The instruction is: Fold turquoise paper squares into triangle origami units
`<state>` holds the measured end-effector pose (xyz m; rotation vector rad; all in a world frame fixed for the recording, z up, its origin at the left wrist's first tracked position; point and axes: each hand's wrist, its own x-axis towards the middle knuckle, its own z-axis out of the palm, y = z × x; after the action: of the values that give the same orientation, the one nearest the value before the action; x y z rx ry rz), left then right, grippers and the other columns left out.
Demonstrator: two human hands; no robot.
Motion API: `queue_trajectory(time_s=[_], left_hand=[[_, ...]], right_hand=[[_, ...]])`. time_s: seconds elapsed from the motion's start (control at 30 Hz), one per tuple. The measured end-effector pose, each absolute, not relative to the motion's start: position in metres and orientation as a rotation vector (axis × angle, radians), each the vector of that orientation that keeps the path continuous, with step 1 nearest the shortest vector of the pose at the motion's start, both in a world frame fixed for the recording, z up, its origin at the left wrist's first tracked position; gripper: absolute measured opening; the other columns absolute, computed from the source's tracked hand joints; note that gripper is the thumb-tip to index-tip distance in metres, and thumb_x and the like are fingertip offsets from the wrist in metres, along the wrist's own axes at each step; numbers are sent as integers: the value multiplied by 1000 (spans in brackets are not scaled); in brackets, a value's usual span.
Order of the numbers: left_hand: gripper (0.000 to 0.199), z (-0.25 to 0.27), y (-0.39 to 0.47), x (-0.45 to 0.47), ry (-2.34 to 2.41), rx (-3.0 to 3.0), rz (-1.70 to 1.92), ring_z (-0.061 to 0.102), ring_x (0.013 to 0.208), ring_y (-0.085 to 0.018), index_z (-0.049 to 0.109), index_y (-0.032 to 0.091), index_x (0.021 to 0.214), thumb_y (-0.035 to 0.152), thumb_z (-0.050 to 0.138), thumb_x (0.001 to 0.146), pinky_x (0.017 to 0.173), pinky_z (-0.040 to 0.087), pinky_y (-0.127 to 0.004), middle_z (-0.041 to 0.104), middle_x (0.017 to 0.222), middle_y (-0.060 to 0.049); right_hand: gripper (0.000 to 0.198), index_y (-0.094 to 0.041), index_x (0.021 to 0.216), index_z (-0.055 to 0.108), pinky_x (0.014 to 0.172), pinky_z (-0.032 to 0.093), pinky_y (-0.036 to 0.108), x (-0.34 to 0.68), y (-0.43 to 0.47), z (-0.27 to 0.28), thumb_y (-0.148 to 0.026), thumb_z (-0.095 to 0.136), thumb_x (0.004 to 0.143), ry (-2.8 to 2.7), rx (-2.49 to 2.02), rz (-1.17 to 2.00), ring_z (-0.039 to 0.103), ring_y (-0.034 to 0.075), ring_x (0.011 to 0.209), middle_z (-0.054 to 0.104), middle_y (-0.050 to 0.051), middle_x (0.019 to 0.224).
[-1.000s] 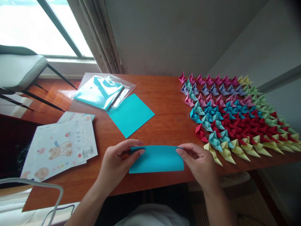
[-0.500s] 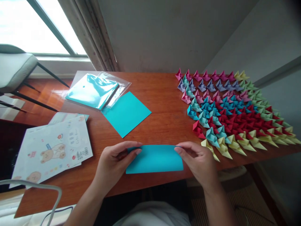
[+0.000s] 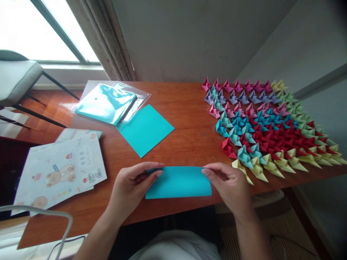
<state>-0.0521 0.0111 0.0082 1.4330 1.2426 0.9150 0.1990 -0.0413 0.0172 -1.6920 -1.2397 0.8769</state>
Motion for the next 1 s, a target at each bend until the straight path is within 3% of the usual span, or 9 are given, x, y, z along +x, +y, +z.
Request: queue_trajectory(time_s=[0.33,0.73,1.0], left_hand=[[12,7,11,-50,1239,1417,916,67,61,-11,80,20,91,21,78,79,51,50,-14,79,78,-1],[15,5,8,-50,1213,1359,965,72,72,-13,78,21,94,19,78,79,57,54,-15,79,92,-3],[10,7,9,-50,1221,1402,943,71,67,-13,78,20,89,20,78,80,57,54,-16,79,80,-1]], right_hand=[[19,-24,82,79,65,58,26,203,-43,14,-42,75,84,-1290,-1756,838,73,19,72,79,3,80],[20,-25,83,80,67,58,26,204,-44,13,-44,75,83,-1295,-1778,826,74,19,74,79,2,82],[22,-24,82,80,67,58,27,203,-43,13,-45,75,83,-1297,-1787,819,74,20,75,79,4,83]])
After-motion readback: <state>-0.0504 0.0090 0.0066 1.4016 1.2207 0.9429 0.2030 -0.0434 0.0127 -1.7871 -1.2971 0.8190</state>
